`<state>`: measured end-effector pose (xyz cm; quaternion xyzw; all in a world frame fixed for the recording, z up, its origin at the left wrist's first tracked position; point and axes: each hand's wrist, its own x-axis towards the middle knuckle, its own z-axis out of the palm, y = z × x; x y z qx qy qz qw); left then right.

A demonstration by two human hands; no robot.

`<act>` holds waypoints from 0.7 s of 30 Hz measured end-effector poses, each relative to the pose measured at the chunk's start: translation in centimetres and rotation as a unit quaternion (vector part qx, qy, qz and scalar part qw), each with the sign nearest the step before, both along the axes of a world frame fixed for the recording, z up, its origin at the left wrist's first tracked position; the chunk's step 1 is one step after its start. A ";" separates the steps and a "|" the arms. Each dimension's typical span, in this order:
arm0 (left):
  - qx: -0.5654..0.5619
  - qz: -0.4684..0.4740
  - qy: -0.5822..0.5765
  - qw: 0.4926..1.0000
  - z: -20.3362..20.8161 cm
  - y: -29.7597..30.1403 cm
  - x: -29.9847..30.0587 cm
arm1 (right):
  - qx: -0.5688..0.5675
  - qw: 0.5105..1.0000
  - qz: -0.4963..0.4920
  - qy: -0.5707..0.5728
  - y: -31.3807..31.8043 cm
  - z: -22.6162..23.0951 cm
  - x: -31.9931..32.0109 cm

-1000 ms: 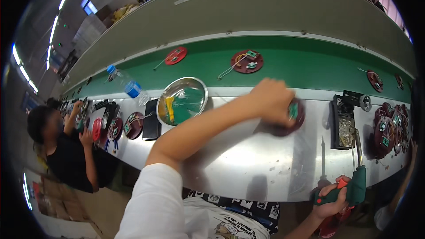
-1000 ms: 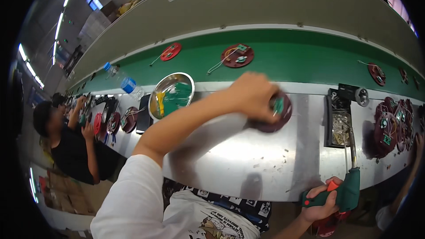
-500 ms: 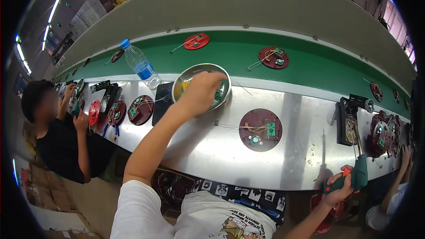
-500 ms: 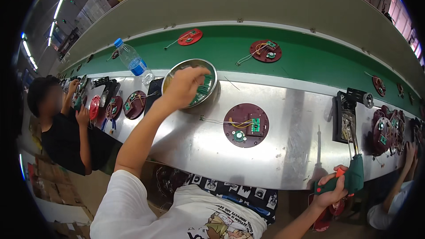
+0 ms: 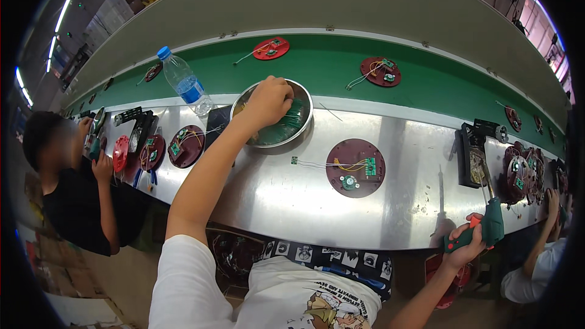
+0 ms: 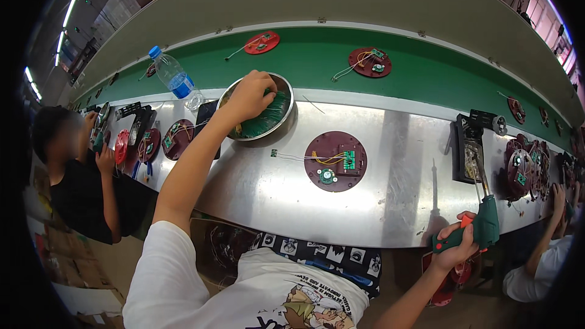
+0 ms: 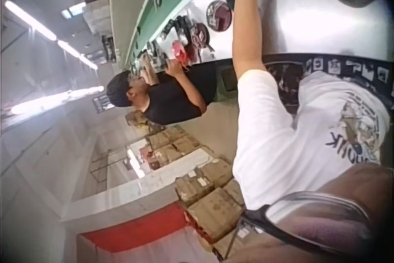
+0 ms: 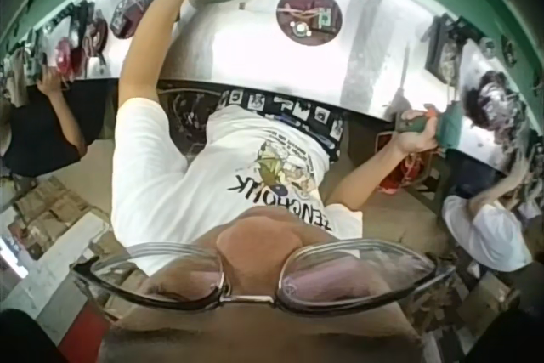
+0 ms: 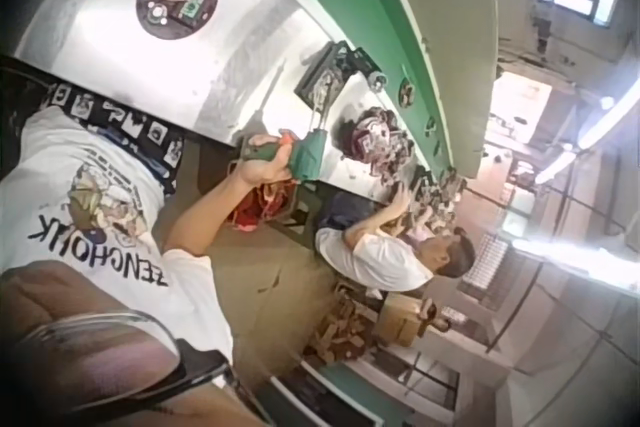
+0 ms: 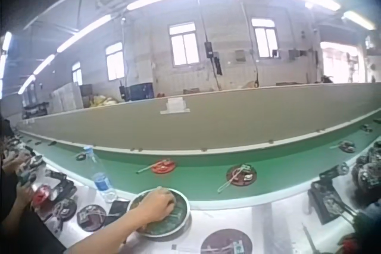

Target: Soldering or welding small electronic components onto circuit boards on a factory assembly line.

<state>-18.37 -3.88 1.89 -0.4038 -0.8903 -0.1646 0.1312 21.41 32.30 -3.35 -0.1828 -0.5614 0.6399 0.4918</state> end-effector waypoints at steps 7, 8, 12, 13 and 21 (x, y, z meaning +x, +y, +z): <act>0.073 -0.041 0.053 0.995 0.3 -0.3 0.3 | -0.002 1.000 -0.005 0.013 0.0 0.1 0.2; 0.073 -0.049 0.047 0.995 1.1 0.0 1.2 | -0.002 1.000 -0.013 0.008 -0.1 0.2 0.3; 0.194 -0.090 -0.040 0.976 3.9 2.2 8.2 | 0.005 0.995 0.096 -0.013 -0.7 0.4 0.6; 0.197 -0.109 -0.069 0.972 3.9 2.8 10.0 | 0.010 0.994 0.111 -0.017 -1.5 0.6 0.4; 0.217 -0.148 -0.065 0.963 -0.2 7.5 17.3 | 0.040 0.962 0.257 -0.086 -9.7 1.7 -1.0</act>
